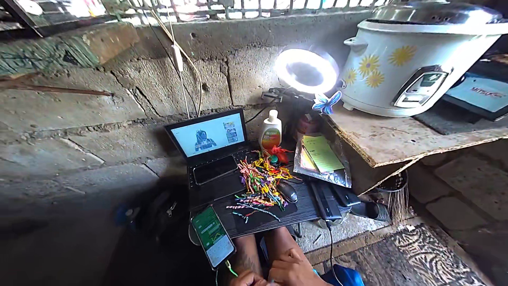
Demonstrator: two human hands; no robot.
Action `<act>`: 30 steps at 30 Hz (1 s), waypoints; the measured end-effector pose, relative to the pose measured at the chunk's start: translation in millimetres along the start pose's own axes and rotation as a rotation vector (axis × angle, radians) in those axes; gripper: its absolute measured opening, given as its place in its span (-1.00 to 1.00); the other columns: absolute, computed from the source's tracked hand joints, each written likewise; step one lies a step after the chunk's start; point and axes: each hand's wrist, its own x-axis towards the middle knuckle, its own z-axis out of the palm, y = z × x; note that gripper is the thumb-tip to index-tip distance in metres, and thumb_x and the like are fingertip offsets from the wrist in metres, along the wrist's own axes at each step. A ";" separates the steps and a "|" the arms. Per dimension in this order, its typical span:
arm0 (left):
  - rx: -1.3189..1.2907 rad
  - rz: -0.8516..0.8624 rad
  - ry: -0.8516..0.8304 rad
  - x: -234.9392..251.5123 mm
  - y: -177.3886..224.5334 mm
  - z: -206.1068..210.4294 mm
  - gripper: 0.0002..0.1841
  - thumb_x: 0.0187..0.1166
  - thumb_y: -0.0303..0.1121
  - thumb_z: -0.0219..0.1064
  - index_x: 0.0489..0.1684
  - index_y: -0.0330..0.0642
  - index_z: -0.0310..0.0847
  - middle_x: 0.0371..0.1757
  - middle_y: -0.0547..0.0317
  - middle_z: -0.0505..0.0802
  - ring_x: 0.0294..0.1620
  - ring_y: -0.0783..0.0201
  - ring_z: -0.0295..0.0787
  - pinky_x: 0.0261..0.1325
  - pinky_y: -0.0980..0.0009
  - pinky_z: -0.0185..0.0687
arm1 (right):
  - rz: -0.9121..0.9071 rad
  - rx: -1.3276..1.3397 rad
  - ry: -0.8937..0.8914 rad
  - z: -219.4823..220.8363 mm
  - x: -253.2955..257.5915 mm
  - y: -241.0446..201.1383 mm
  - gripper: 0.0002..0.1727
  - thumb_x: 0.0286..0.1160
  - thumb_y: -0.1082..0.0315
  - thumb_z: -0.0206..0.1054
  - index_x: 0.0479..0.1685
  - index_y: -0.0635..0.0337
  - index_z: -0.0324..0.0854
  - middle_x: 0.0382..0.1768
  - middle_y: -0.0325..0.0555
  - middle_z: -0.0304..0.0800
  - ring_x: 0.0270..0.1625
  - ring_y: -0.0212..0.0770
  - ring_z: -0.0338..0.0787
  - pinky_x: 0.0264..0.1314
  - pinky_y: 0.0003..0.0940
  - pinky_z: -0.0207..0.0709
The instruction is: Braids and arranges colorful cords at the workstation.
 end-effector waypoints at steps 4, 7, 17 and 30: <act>0.020 0.109 0.140 -4.8 1.6 2.4 -0.79 0.59 -0.43 0.34 -0.23 -0.46 0.80 -0.23 -0.04 0.81 -0.10 0.32 0.73 0.11 0.42 0.64 | 0.241 0.490 -0.014 10.8 4.3 -2.5 -0.45 0.83 0.16 0.01 -0.37 0.39 0.75 -0.41 0.01 0.77 -0.24 -0.15 0.74 0.08 -0.04 0.48; 0.169 0.201 0.260 -5.1 -3.0 7.9 -0.83 0.52 -0.40 0.39 -0.26 -0.34 0.85 -0.26 -0.02 0.85 -0.08 0.12 0.77 0.19 0.09 0.56 | 0.447 0.796 -0.068 18.0 7.3 -0.6 -0.52 0.81 0.14 -0.03 -0.36 0.22 0.68 -0.49 -0.37 0.68 -0.40 -0.53 0.60 -0.20 -0.45 0.50; 0.019 0.211 0.262 -2.8 -1.4 15.8 -0.85 0.53 -0.40 0.36 -0.26 -0.32 0.78 -0.28 0.02 0.78 -0.13 0.32 0.71 0.04 0.47 0.60 | -0.150 -0.084 0.674 45.8 -2.1 15.0 -0.74 0.72 -0.03 0.24 0.01 -0.09 0.64 0.00 -0.21 0.69 0.13 -0.37 0.69 0.23 -0.55 0.55; 0.000 0.120 0.303 -4.6 -0.4 16.0 -0.80 0.59 -0.38 0.31 -0.24 -0.36 0.78 -0.27 0.01 0.77 -0.13 0.34 0.69 0.03 0.51 0.58 | -0.073 -0.043 0.529 40.5 -3.8 6.4 -0.76 0.68 0.18 0.26 -0.02 0.03 0.82 -0.22 -0.15 0.78 -0.01 -0.41 0.75 0.21 -0.71 0.53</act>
